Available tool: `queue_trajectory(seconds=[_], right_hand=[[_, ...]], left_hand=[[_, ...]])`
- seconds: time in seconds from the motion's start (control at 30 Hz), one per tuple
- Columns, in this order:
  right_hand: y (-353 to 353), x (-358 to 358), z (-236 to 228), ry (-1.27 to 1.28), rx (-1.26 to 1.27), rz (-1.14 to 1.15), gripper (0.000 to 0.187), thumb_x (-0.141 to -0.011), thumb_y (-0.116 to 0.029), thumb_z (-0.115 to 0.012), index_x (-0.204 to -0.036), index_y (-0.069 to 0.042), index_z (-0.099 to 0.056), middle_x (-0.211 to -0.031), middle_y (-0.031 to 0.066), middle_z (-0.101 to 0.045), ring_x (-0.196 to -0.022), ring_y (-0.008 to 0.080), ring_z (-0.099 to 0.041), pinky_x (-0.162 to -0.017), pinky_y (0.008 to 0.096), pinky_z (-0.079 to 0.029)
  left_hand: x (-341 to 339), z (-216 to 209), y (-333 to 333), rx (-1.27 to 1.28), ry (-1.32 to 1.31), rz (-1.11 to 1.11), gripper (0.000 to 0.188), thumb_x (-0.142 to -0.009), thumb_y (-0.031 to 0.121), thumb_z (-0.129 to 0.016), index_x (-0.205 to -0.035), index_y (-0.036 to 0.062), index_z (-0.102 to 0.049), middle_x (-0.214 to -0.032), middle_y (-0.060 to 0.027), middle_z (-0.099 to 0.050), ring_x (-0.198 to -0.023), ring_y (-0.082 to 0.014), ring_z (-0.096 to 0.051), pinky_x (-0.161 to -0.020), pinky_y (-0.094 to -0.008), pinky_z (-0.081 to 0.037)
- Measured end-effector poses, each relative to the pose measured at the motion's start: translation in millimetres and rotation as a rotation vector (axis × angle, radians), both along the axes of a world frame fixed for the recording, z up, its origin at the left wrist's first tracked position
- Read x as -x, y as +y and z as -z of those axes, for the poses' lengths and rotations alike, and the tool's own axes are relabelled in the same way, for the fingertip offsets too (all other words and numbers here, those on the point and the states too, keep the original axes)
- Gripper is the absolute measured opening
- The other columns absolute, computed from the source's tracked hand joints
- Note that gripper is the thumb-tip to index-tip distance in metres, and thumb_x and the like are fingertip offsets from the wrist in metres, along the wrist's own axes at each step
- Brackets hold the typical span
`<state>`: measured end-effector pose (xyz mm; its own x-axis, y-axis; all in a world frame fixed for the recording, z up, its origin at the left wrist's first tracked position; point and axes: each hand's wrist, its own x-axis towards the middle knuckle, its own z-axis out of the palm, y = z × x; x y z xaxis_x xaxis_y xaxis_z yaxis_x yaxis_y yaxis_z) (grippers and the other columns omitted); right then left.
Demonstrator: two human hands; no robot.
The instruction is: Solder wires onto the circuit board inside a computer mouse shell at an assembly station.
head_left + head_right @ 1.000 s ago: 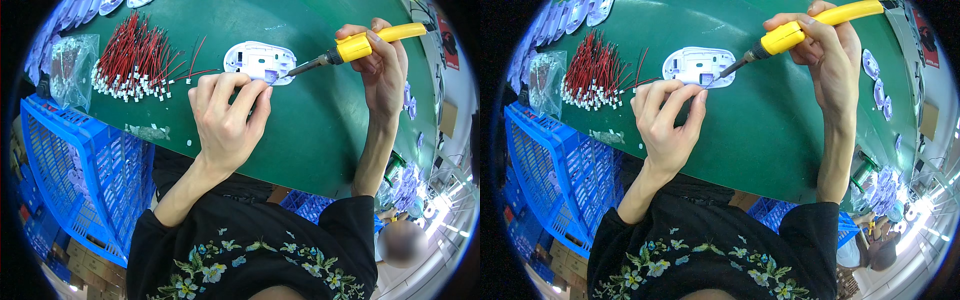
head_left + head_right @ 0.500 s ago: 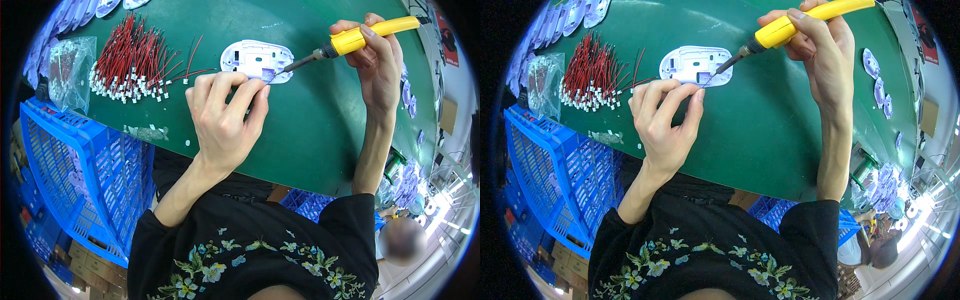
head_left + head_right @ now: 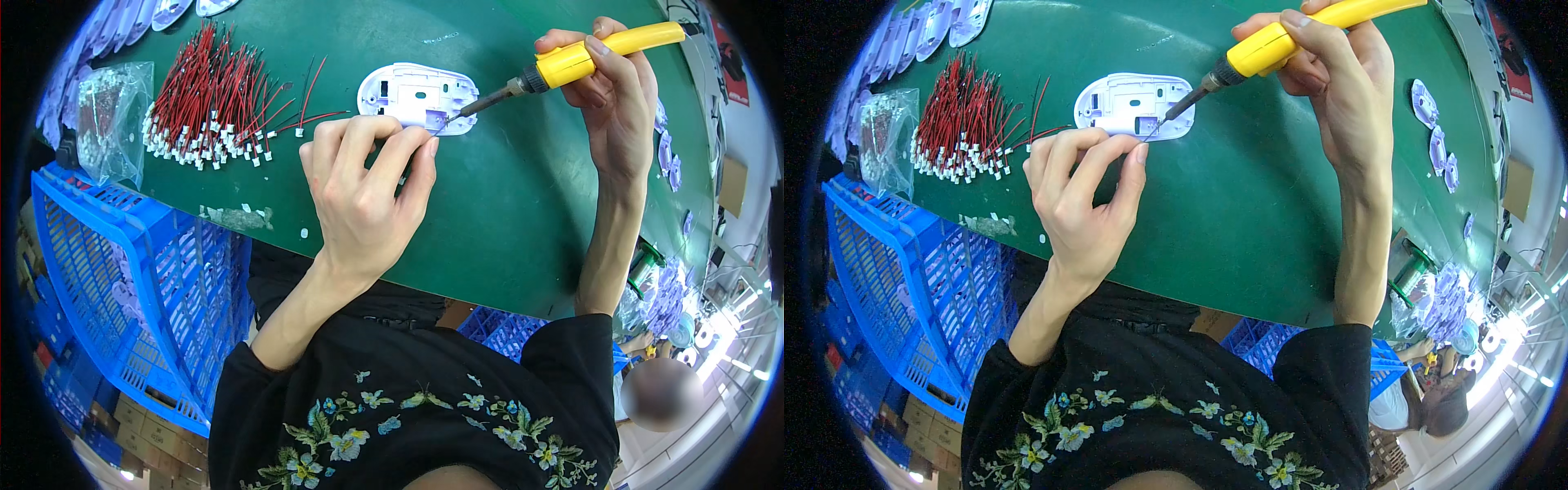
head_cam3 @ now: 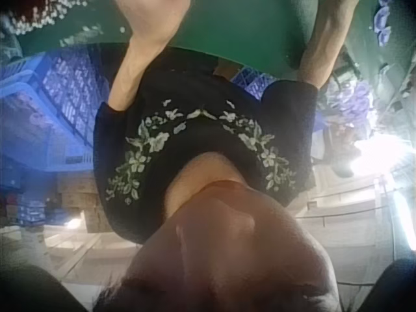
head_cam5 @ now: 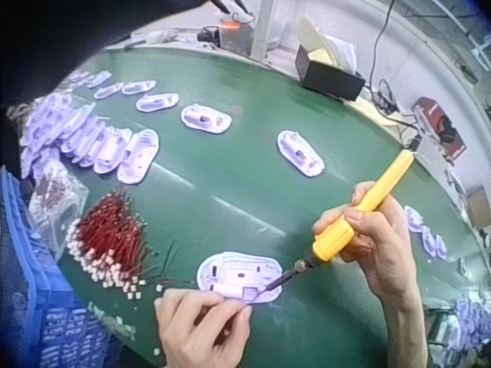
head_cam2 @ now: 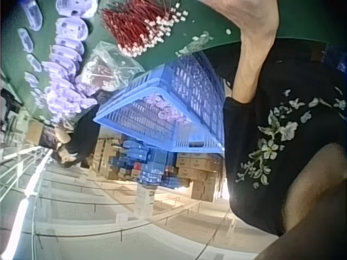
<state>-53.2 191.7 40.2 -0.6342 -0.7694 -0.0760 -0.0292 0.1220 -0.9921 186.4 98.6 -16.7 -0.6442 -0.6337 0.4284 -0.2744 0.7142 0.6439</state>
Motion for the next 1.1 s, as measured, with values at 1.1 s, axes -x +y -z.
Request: queue_trajectory(seconds=[1.1], right_hand=[[-7.2, -15.5, -4.4, -0.084, 0.022, 0.076, 0.019, -0.097, -0.012, -0.057, -0.112, -0.010, -0.045, -0.093, 0.0229, -0.073, -0.071, 0.0179, -0.069, -0.051, 0.0194, -0.042]], left_hand=[[0.8, -1.9, 0.7, -0.015, -0.001, 0.011, 0.018, -0.076, 0.005, -0.085, -0.092, 0.0090, -0.076, -0.091, -0.0016, -0.064, -0.089, -0.0221, -0.056, -0.080, -0.0361, -0.041]])
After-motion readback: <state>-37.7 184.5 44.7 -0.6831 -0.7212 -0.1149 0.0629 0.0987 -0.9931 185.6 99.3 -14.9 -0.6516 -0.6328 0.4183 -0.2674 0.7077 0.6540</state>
